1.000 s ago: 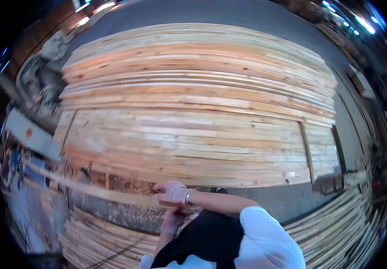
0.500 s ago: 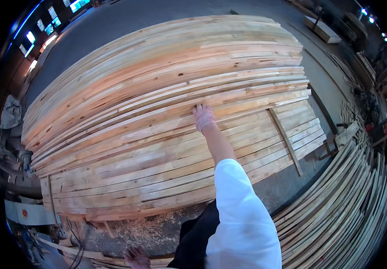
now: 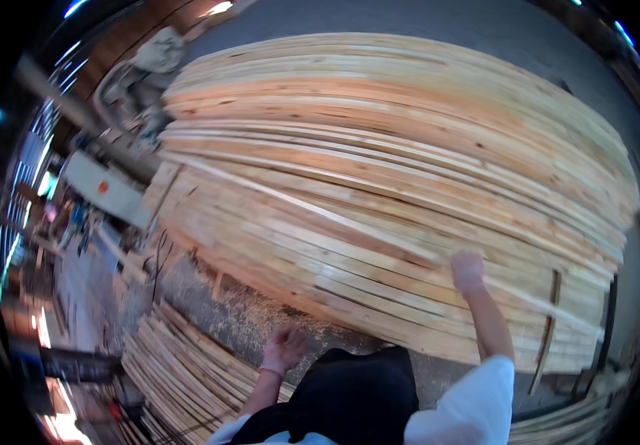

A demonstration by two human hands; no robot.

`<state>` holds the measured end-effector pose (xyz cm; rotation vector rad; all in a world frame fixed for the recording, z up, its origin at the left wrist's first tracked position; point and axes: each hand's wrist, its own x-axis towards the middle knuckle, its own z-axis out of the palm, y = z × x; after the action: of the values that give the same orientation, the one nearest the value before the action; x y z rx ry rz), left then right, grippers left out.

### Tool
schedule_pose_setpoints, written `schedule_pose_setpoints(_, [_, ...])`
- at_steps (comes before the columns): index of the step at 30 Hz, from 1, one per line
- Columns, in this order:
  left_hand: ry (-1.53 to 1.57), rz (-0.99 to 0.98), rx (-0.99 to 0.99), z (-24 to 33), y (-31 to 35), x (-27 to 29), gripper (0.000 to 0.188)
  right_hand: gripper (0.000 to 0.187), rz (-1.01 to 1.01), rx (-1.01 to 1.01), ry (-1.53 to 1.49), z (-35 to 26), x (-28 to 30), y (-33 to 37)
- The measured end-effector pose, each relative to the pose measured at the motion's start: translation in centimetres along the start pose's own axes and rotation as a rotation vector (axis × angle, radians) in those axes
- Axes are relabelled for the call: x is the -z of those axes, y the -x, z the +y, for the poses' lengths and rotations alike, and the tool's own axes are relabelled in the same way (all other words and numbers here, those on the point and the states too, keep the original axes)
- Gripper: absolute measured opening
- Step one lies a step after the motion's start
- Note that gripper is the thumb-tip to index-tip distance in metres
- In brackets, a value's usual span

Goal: The person processes wood strips using a machinery table and سپس sorts and stacks the lumber into organized piles by hand.

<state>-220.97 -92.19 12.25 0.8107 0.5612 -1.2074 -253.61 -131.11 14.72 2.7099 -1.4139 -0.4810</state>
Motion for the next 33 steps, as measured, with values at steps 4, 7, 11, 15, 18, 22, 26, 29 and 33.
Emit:
schedule_pose_setpoints(4, [0.061, -0.249, 0.198, -2.0, -4.7, 3.6, 0.032, 0.035, -0.42, 0.142, -0.33, -3.3, -0.7, 8.6])
schedule_pose_setpoints(7, [-0.029, -0.27, 0.254, -3.6, -4.0, -0.5, 0.036, 0.051, -0.664, 0.247, -1.05, -3.4, -10.4, 17.5])
schedule_pose_setpoints(11, [0.191, -0.362, 0.239, -4.6, -5.4, 1.5, 0.018, 0.054, -1.071, -0.249, -1.455, -12.6, -6.9, 27.6])
schedule_pose_setpoints(15, [0.036, -0.173, 0.135, -3.7, -3.5, 5.5, 0.015, 0.056, -0.937, -0.265, -1.156, -16.2, -4.9, 32.7])
schedule_pose_setpoints(18, [0.024, -0.086, 0.101, -2.5, -1.4, 6.6, 0.016, 0.058, -0.834, -0.219, -0.904, -16.5, -4.4, 34.9])
schedule_pose_setpoints(22, [0.104, -0.127, 0.027, -1.9, 1.6, 8.1, 0.013, 0.06, -0.748, -0.159, -0.602, -15.3, -4.1, 36.7])
schedule_pose_setpoints(26, [0.189, -0.142, -0.114, -1.0, 3.7, 9.8, 0.017, 0.062, -0.707, -0.081, -0.362, -13.7, -4.2, 37.2])
schedule_pose_setpoints(29, [0.241, -0.101, -0.153, 0.7, 4.9, 10.4, 0.021, 0.064, -0.68, -0.024, -0.241, -12.1, -4.3, 36.7])
schedule_pose_setpoints(33, [0.217, 0.204, -0.165, 2.3, 7.1, 7.4, 0.028, 0.066, -0.629, 0.059, -0.131, -12.0, -3.0, 34.1])
